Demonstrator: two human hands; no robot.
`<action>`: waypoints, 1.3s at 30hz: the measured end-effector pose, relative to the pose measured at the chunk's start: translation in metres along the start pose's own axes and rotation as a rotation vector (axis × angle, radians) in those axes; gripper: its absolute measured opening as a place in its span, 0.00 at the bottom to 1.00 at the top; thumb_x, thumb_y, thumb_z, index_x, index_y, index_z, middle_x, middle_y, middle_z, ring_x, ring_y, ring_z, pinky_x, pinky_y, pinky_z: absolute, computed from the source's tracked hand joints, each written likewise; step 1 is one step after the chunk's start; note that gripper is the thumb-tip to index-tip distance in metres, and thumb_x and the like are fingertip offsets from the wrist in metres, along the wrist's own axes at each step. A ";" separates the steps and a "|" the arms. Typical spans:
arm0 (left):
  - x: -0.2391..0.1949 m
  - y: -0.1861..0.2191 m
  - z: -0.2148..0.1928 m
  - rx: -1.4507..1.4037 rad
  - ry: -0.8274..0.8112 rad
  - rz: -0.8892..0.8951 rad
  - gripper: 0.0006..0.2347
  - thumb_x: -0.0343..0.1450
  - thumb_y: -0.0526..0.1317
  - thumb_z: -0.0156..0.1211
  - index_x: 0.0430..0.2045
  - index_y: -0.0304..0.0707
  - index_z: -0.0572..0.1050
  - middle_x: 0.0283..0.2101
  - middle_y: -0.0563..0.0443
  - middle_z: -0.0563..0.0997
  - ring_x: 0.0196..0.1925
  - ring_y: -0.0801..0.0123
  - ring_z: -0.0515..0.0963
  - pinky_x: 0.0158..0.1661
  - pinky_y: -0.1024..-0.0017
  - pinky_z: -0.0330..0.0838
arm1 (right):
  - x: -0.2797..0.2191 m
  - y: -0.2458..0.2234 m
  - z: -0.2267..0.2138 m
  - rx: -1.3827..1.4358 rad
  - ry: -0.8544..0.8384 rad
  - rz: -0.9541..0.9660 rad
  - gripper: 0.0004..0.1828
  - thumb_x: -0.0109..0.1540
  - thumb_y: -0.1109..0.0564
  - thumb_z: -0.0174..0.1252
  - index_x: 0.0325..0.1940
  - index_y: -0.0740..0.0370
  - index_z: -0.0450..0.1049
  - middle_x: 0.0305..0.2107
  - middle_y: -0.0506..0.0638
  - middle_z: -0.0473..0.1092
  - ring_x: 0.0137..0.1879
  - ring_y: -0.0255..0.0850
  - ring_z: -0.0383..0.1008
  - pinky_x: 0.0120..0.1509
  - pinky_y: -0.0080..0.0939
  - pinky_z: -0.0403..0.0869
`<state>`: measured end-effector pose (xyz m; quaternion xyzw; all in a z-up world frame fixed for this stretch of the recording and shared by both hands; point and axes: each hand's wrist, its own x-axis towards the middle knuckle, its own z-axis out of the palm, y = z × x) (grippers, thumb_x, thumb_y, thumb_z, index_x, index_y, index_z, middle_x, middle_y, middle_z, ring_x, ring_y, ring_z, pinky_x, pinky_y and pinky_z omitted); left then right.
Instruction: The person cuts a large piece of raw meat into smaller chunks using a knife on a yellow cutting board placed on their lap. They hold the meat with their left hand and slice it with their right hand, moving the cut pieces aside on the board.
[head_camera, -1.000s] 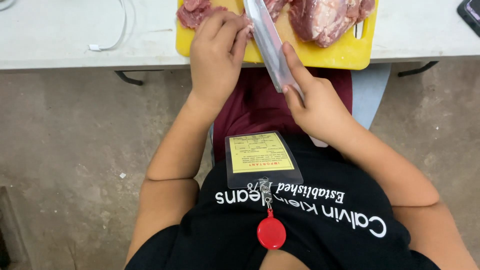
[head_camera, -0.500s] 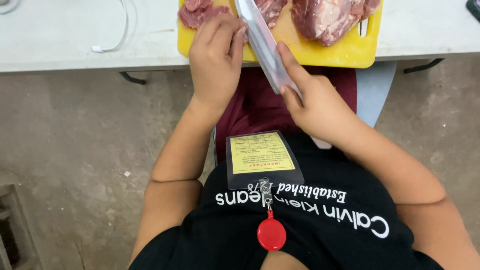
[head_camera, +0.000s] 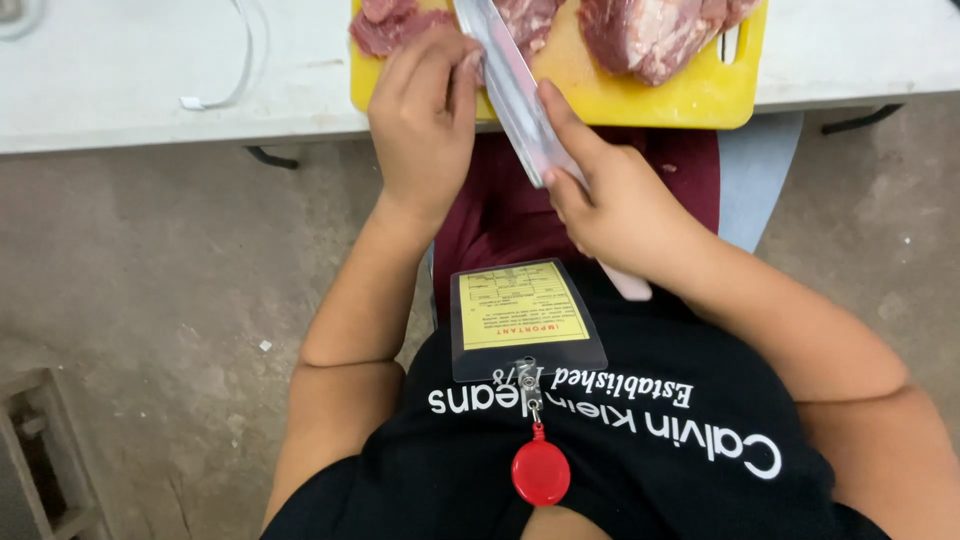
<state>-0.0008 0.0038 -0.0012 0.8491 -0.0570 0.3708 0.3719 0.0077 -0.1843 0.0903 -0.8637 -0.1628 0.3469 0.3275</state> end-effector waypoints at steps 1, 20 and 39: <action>-0.001 0.000 0.001 0.007 0.017 -0.003 0.03 0.76 0.29 0.55 0.36 0.29 0.77 0.41 0.44 0.81 0.43 0.53 0.80 0.47 0.62 0.74 | -0.011 -0.001 0.000 0.051 -0.059 0.052 0.41 0.68 0.58 0.43 0.84 0.46 0.37 0.15 0.53 0.71 0.16 0.41 0.69 0.30 0.42 0.78; 0.005 0.014 0.001 -0.109 0.111 0.079 0.03 0.76 0.26 0.54 0.35 0.24 0.76 0.39 0.39 0.80 0.42 0.50 0.80 0.46 0.61 0.76 | -0.005 0.010 0.009 -0.066 -0.039 -0.027 0.41 0.69 0.57 0.48 0.84 0.48 0.40 0.18 0.58 0.70 0.18 0.43 0.60 0.27 0.45 0.63; 0.025 -0.018 -0.026 0.189 -0.028 -0.024 0.04 0.72 0.24 0.51 0.36 0.28 0.71 0.38 0.38 0.72 0.40 0.47 0.71 0.41 0.59 0.66 | -0.017 0.037 -0.019 0.291 0.199 -0.197 0.36 0.73 0.65 0.44 0.84 0.45 0.45 0.25 0.50 0.63 0.21 0.35 0.61 0.33 0.33 0.72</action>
